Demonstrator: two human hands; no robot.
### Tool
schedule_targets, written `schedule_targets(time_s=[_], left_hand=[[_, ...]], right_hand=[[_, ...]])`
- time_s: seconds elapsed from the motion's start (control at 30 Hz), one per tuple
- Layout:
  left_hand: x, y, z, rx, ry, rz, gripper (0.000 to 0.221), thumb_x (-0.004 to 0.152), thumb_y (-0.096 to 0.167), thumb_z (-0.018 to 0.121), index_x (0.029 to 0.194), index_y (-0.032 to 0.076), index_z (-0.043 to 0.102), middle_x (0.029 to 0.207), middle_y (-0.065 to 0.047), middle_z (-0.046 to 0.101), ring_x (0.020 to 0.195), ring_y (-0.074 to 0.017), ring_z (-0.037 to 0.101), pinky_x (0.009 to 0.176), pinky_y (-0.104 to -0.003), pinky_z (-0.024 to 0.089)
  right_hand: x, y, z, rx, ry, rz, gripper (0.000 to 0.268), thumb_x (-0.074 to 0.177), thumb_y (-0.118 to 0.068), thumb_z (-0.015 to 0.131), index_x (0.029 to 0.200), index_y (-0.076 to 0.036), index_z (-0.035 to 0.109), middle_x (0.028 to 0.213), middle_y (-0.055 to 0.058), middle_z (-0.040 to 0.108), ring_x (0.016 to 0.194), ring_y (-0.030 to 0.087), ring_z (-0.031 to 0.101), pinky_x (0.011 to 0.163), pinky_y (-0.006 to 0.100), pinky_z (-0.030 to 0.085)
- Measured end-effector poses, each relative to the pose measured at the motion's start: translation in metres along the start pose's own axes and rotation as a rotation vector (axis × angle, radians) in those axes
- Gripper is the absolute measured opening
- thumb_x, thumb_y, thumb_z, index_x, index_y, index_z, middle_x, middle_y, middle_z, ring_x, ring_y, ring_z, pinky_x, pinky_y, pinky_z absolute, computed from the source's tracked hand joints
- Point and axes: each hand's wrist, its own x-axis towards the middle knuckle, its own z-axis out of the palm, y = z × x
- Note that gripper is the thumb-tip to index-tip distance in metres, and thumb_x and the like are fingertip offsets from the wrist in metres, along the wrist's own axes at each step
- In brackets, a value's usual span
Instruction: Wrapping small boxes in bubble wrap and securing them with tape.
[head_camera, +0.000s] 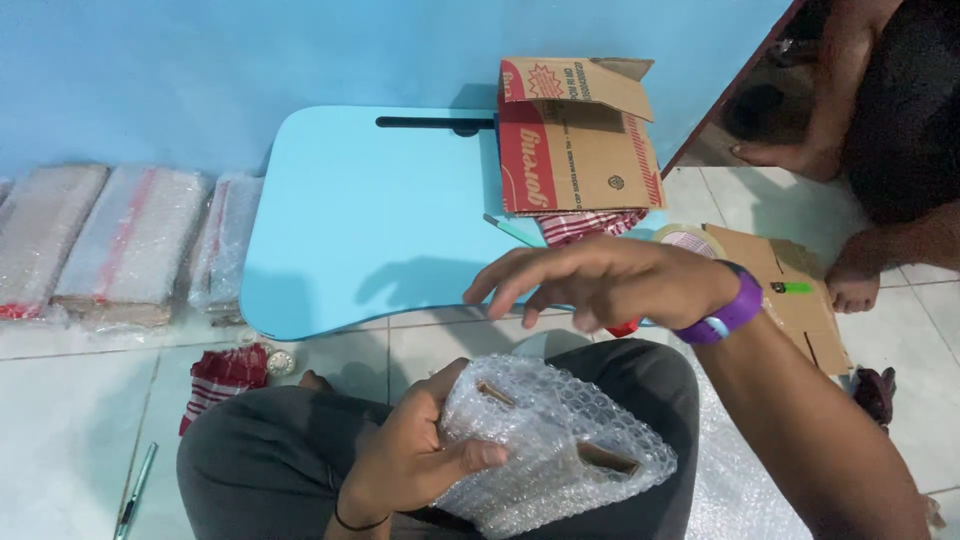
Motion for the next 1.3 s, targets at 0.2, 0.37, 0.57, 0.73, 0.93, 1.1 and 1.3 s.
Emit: schedule_targets(time_s=[0.2,0.37,0.57,0.73,0.93,1.1,1.3], left_hand=[[-0.001,0.003,0.001,-0.046,-0.009,-0.001,0.055,0.085,0.043,0.078,0.125,0.007,0.064,0.107,-0.005,0.073,0.095,-0.0167,0.069,0.082,-0.034,0.054],[-0.002,-0.001,-0.003,-0.014,0.002,-0.011,0.056,0.084,0.043,0.079,0.126,0.008,0.065,0.106,-0.003,0.071,0.095,-0.0160,0.067,0.080,-0.033,0.052],[0.000,0.007,-0.004,-0.071,0.076,-0.059,0.063,0.085,0.039,0.077,0.137,0.007,0.059,0.114,-0.007,0.075,0.104,-0.0181,0.071,0.088,-0.033,0.056],[0.004,0.007,-0.001,0.096,0.307,-0.218,0.077,0.081,0.044,0.073,0.149,0.017,0.052,0.133,-0.002,0.073,0.122,-0.0172,0.071,0.098,-0.034,0.058],[0.002,0.034,-0.002,0.256,0.265,-0.125,0.063,0.081,0.048,0.072,0.134,0.017,0.061,0.116,0.000,0.079,0.107,-0.0152,0.075,0.090,-0.030,0.053],[0.000,0.030,0.002,0.330,0.284,0.076,0.057,0.091,0.053,0.060,0.128,0.010,0.068,0.117,-0.005,0.079,0.110,-0.0203,0.074,0.092,-0.035,0.054],[-0.006,0.018,0.008,0.264,0.384,0.045,0.049,0.087,0.049,0.066,0.118,0.012,0.074,0.103,-0.002,0.081,0.097,-0.0163,0.075,0.084,-0.032,0.056]], right_hand=[[0.015,-0.008,0.009,-0.089,-0.082,-0.012,0.015,0.103,-0.023,0.065,0.117,-0.018,0.067,0.150,0.014,0.052,0.152,0.034,0.045,0.124,0.056,0.045],[0.015,-0.012,0.010,-0.174,0.013,-0.072,0.012,0.100,-0.027,0.066,0.099,-0.015,0.066,0.128,0.013,0.067,0.140,0.031,0.057,0.119,0.056,0.046],[0.004,-0.058,0.023,-0.623,0.220,0.035,0.010,0.091,-0.004,0.062,0.083,-0.011,0.064,0.111,0.011,0.073,0.094,0.020,0.069,0.076,0.033,0.049],[-0.014,-0.083,0.046,-1.286,0.315,0.097,0.020,0.090,-0.020,0.059,0.103,-0.011,0.072,0.100,0.007,0.072,0.090,0.027,0.069,0.076,0.041,0.053],[-0.016,-0.085,0.069,-1.442,0.326,0.164,0.020,0.092,-0.030,0.060,0.097,-0.011,0.064,0.087,0.005,0.066,0.073,0.030,0.061,0.076,0.042,0.049],[-0.012,-0.088,0.079,-1.468,0.338,0.080,0.014,0.097,-0.023,0.067,0.101,-0.009,0.066,0.094,0.005,0.068,0.083,0.025,0.066,0.080,0.042,0.053],[-0.018,-0.088,0.080,-1.465,0.384,0.069,0.019,0.097,-0.022,0.065,0.110,-0.009,0.068,0.108,0.009,0.067,0.092,0.028,0.068,0.078,0.044,0.055]])
